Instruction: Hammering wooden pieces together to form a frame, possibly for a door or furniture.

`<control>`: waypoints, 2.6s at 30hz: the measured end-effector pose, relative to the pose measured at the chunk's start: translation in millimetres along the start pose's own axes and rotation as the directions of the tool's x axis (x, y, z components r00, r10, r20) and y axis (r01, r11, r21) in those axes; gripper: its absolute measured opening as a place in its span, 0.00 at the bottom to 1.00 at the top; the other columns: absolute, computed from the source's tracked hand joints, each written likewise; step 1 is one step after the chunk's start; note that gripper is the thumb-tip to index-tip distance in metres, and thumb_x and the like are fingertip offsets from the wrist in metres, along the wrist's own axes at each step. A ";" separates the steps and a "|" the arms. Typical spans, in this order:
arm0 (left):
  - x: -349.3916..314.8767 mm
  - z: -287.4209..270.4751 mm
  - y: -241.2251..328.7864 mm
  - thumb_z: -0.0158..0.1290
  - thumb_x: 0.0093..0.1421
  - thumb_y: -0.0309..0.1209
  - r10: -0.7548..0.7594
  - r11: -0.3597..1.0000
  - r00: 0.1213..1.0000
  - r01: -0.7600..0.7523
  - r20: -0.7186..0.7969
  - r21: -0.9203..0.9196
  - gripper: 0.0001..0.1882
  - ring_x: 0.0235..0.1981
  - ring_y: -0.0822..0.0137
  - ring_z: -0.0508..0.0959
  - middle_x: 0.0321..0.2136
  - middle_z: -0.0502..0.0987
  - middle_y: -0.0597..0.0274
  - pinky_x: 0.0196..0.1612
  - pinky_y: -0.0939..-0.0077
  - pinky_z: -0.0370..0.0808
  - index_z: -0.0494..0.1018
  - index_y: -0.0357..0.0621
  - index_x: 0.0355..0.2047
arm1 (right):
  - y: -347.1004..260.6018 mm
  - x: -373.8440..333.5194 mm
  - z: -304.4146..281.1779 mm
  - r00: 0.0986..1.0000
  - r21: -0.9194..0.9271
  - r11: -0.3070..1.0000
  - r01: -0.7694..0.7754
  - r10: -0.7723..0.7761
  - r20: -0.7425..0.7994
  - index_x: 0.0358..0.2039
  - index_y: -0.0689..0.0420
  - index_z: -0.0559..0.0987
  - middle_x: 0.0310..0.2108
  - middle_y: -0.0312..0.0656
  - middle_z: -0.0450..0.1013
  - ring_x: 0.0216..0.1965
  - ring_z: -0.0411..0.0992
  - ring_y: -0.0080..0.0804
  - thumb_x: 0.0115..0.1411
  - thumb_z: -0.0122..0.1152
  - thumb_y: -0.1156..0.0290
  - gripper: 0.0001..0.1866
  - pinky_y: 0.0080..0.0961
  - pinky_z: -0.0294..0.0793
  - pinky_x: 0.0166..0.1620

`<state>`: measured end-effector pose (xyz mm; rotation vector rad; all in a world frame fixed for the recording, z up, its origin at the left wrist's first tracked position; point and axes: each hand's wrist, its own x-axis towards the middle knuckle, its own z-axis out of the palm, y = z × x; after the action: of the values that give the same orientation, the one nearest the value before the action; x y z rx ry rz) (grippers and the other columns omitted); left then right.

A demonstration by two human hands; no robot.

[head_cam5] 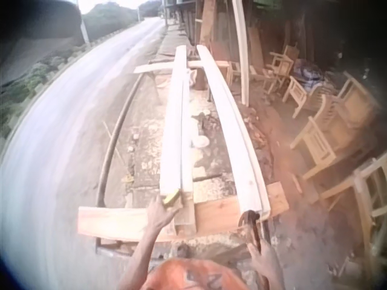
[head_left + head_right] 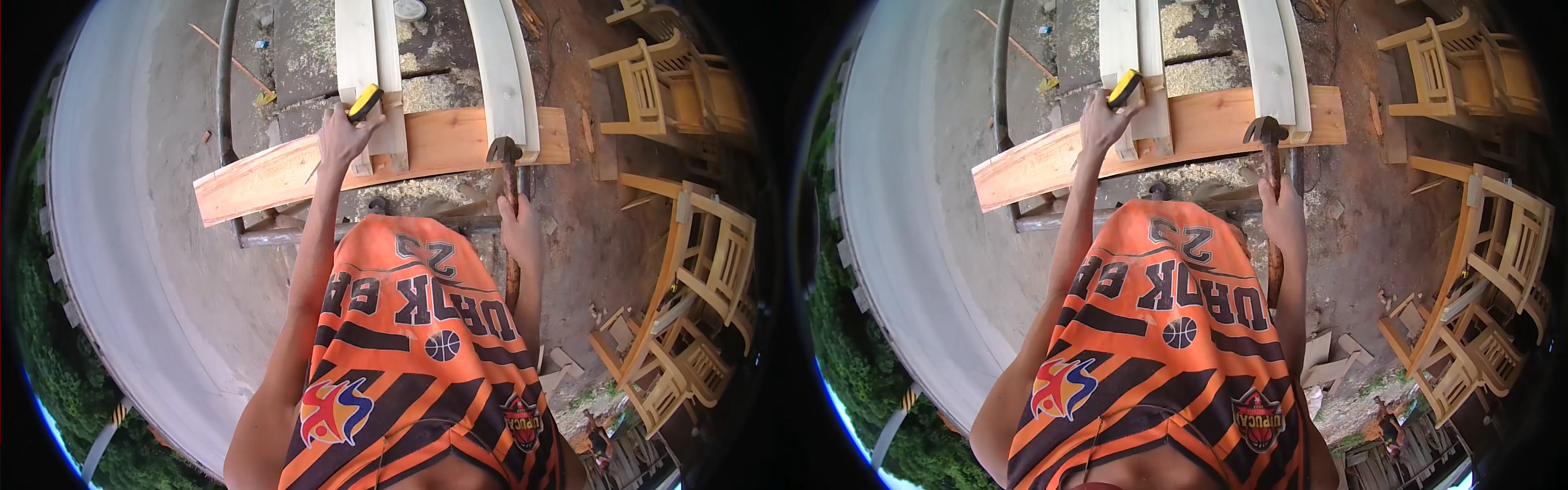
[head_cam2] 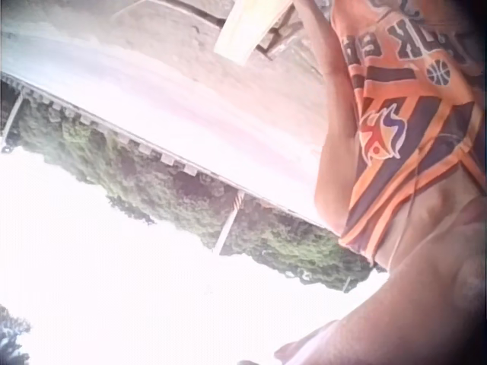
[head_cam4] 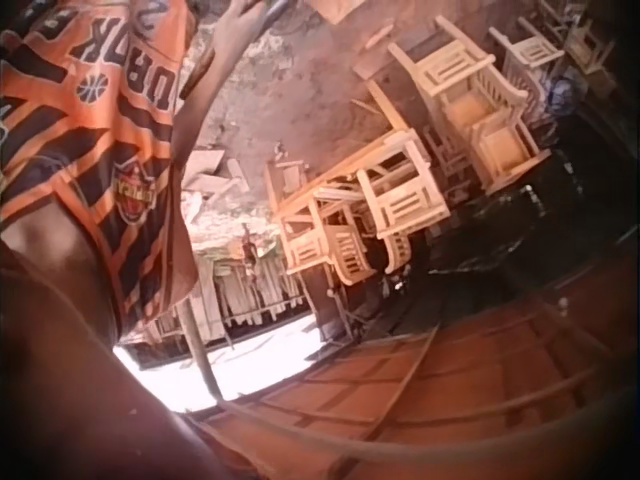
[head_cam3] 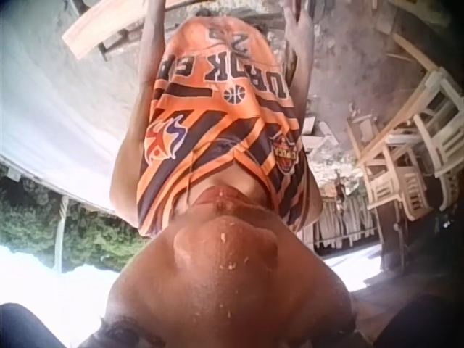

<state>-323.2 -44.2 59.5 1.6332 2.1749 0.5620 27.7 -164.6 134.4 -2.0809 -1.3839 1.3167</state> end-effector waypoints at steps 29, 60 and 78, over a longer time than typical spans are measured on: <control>83.2 -45.8 50.6 0.58 0.62 0.31 0.187 0.489 0.972 -0.218 -0.143 -0.845 0.09 0.24 0.77 0.69 0.22 0.68 0.73 0.27 0.76 0.67 0.70 0.46 0.29 | -69.3 -14.3 10.7 0.979 -0.082 0.976 0.203 -0.202 0.021 0.36 0.63 0.72 0.22 0.47 0.69 0.24 0.67 0.35 0.69 0.55 0.59 0.17 0.35 0.68 0.32; 89.4 -33.4 62.7 0.60 0.59 0.30 0.324 0.563 0.937 -0.300 -0.128 -0.770 0.09 0.28 0.72 0.71 0.25 0.70 0.70 0.32 0.70 0.71 0.70 0.44 0.34 | -180.0 -7.8 -18.2 0.779 -0.223 0.755 0.617 -0.626 0.035 0.42 0.63 0.72 0.23 0.53 0.72 0.25 0.73 0.54 0.68 0.58 0.62 0.15 0.39 0.70 0.30; 99.1 -14.7 62.8 0.62 0.57 0.33 0.479 0.388 0.800 -0.562 -0.362 -0.730 0.13 0.21 0.75 0.71 0.17 0.74 0.67 0.27 0.72 0.70 0.74 0.37 0.24 | -228.2 59.9 -1.0 0.578 -0.549 0.367 0.751 -0.767 0.278 0.46 0.64 0.67 0.20 0.58 0.74 0.25 0.76 0.58 0.69 0.55 0.62 0.17 0.51 0.74 0.27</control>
<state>-305.6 65.6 99.6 1.6587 0.9926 1.5798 -92.5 -3.6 258.0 -1.2812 -2.5893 0.4166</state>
